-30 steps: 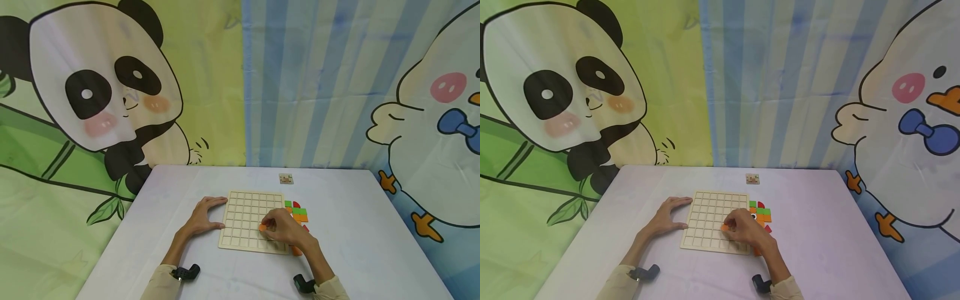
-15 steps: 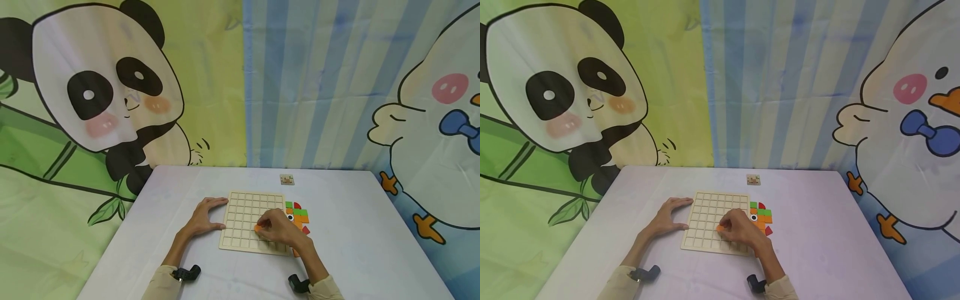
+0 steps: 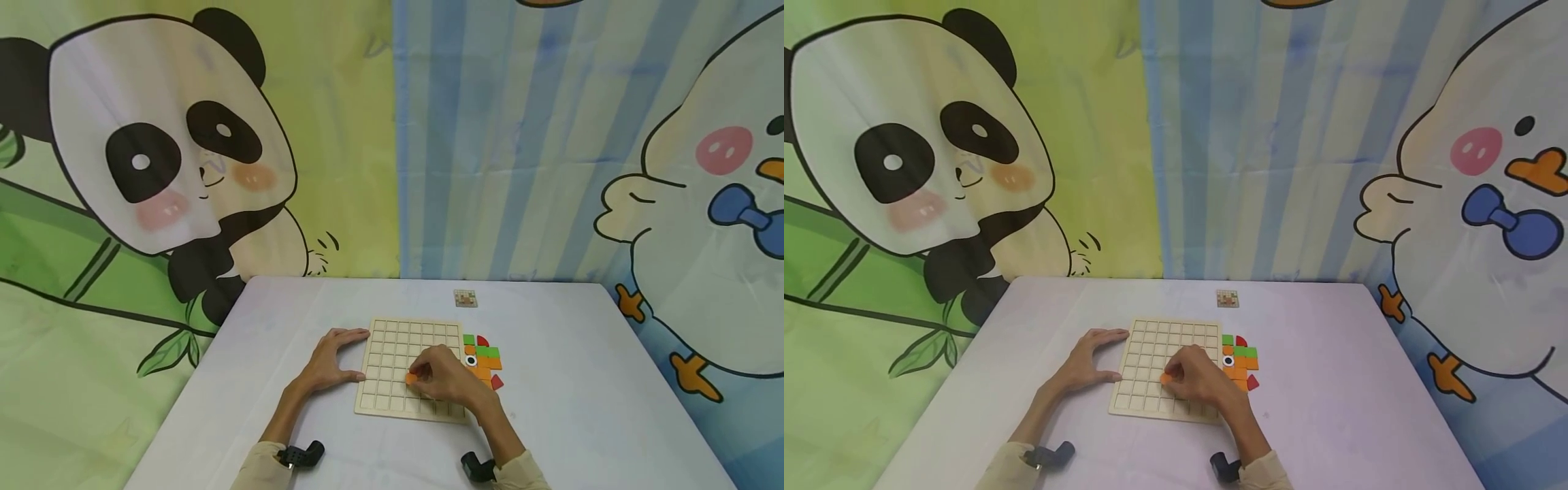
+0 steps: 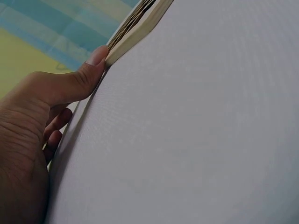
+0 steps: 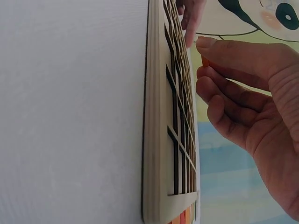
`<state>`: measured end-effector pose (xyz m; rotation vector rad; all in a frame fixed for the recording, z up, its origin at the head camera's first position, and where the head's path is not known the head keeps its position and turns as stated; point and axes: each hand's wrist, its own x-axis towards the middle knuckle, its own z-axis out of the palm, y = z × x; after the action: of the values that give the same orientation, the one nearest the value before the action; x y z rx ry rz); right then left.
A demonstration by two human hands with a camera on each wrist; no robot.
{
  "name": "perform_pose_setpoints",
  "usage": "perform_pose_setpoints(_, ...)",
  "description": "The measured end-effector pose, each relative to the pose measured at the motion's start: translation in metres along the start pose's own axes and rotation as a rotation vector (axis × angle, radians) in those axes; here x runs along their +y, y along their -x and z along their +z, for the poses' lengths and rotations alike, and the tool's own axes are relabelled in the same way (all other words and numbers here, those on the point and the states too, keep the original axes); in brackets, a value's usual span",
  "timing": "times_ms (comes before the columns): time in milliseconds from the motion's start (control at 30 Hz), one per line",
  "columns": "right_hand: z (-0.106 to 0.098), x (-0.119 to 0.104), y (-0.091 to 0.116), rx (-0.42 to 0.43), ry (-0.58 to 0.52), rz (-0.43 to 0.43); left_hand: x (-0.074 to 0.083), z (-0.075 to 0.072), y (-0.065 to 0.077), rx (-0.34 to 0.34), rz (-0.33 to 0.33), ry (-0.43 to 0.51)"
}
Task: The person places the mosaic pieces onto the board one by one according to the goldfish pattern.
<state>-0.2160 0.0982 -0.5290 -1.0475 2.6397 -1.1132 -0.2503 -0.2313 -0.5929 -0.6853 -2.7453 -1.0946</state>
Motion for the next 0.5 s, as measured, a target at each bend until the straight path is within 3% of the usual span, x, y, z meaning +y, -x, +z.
perform_pose_setpoints(267,0.006,-0.003,-0.01,-0.006,0.027,-0.067,-0.002,0.0,0.002,0.014,0.004,-0.016)
perform_pose_setpoints(500,0.008,-0.008,-0.016,-0.018,0.03,-0.059,-0.002,0.0,0.002,-0.003,-0.002,0.005)
